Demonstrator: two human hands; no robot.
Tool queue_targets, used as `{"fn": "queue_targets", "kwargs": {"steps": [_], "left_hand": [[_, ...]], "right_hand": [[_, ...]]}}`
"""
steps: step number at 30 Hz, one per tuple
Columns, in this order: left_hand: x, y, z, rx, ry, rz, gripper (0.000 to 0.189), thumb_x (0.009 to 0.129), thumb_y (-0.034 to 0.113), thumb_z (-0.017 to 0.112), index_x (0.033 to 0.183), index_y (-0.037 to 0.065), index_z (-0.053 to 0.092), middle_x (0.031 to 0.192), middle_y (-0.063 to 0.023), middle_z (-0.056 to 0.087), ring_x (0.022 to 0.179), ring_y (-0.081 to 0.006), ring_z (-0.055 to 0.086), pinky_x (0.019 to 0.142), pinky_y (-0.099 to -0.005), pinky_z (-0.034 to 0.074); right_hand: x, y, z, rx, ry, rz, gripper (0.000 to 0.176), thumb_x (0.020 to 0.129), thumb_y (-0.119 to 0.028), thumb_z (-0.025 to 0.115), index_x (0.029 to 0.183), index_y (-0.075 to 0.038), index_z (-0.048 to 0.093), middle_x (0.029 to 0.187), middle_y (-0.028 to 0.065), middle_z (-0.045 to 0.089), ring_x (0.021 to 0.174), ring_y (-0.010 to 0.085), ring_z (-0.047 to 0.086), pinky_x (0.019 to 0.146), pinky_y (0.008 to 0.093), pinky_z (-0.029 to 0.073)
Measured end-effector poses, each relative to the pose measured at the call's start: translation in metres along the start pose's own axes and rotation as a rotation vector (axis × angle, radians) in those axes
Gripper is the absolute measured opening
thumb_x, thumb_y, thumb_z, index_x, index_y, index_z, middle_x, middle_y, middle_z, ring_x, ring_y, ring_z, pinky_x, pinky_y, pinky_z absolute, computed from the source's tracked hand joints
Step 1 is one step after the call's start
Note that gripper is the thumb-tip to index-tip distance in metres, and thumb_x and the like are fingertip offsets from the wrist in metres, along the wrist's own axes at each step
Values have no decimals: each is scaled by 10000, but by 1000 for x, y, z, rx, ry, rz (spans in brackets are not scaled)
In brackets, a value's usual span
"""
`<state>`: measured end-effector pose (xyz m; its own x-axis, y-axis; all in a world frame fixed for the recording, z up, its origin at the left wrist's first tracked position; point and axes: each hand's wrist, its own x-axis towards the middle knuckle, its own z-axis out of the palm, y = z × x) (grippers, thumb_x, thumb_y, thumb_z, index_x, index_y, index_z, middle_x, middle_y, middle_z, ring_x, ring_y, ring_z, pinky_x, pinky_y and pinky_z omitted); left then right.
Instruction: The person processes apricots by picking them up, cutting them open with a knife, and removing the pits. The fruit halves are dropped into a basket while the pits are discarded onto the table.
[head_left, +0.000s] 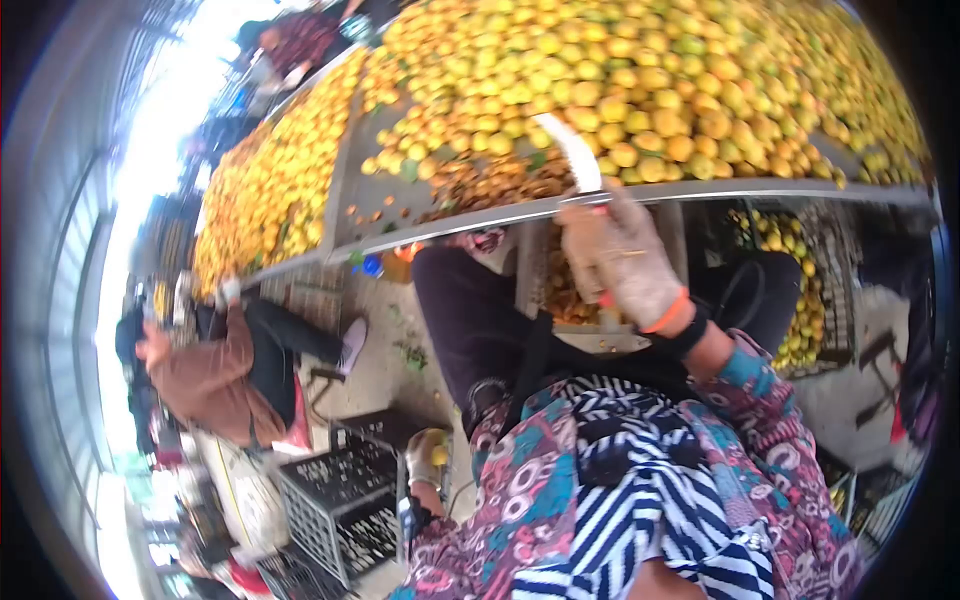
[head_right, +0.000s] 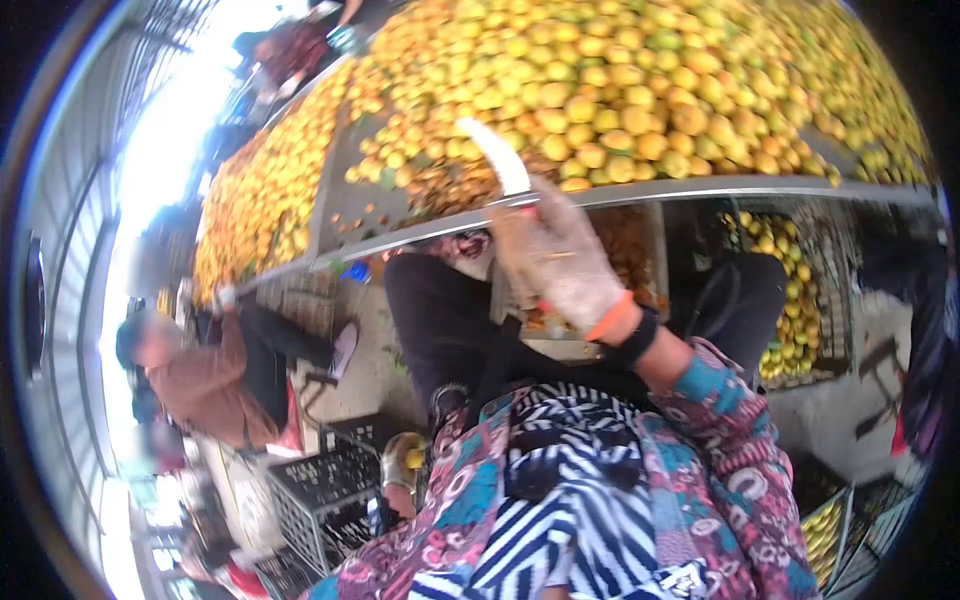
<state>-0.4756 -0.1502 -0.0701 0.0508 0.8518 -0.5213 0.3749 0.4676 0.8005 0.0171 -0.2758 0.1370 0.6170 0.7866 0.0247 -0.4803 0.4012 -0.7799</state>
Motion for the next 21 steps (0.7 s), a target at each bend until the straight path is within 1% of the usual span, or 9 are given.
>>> {"fn": "queue_targets", "kwargs": {"steps": [1,3,5,6,8,10,14,16,21], "left_hand": [[-10,-19,2,-38,-115,2,197,831,200,645,947,42,634,856,-68,656,730,-163,612,594,-296,491],[-44,-35,3,74,-240,-136,194,830,200,645,942,42,633,849,-69,654,724,-163,610,590,-297,489],[-75,-40,-8,210,-371,-266,192,829,200,644,936,42,632,842,-69,652,718,-164,609,587,-298,487],[-89,-38,-15,271,-435,-319,191,828,200,644,934,42,631,839,-70,651,715,-164,608,586,-299,486],[-108,-36,-23,360,-548,-403,189,827,201,644,928,42,630,833,-70,650,709,-164,606,583,-300,484],[-116,-29,-21,416,-631,-450,187,826,201,644,923,42,629,826,-70,648,703,-164,604,579,-301,482],[-122,-16,-14,489,-707,-493,182,824,201,644,912,42,627,813,-71,644,691,-165,601,573,-303,478],[-121,-6,-11,514,-726,-512,181,822,201,644,906,42,626,806,-72,642,685,-165,599,570,-305,476],[-109,25,1,588,-732,-550,176,819,201,643,892,42,623,790,-73,637,670,-166,595,562,-307,471]], "right_hand": [[0,3,-10,-30,-1,22,231,938,-169,568,1127,-42,529,654,-21,512,410,36,396,369,206,319],[-5,-11,-6,-114,66,55,198,936,-183,575,1067,-39,534,575,-26,463,385,51,376,333,218,281],[-6,-10,-3,-66,68,-22,177,936,-194,575,1026,-48,532,531,-25,422,363,66,353,337,217,269],[-5,-8,-3,-27,60,-20,183,930,-194,585,1033,-52,531,547,-21,434,368,67,352,341,219,270],[-7,-8,4,-59,50,-19,178,925,-188,592,1029,-54,536,562,-19,444,380,68,365,346,225,278],[-6,-9,8,-65,25,-23,170,925,-185,592,1024,-57,540,564,-19,446,382,68,366,347,226,280],[-6,-11,10,-62,-1,-21,162,928,-185,586,1021,-60,541,556,-22,438,376,68,357,346,226,280],[-2,-13,7,-72,27,-14,157,930,-180,582,1023,-61,539,550,-26,431,369,68,351,344,227,282],[18,-11,-19,-49,32,35,176,932,-204,593,1030,-69,537,582,-16,448,403,65,374,359,219,292]]}}
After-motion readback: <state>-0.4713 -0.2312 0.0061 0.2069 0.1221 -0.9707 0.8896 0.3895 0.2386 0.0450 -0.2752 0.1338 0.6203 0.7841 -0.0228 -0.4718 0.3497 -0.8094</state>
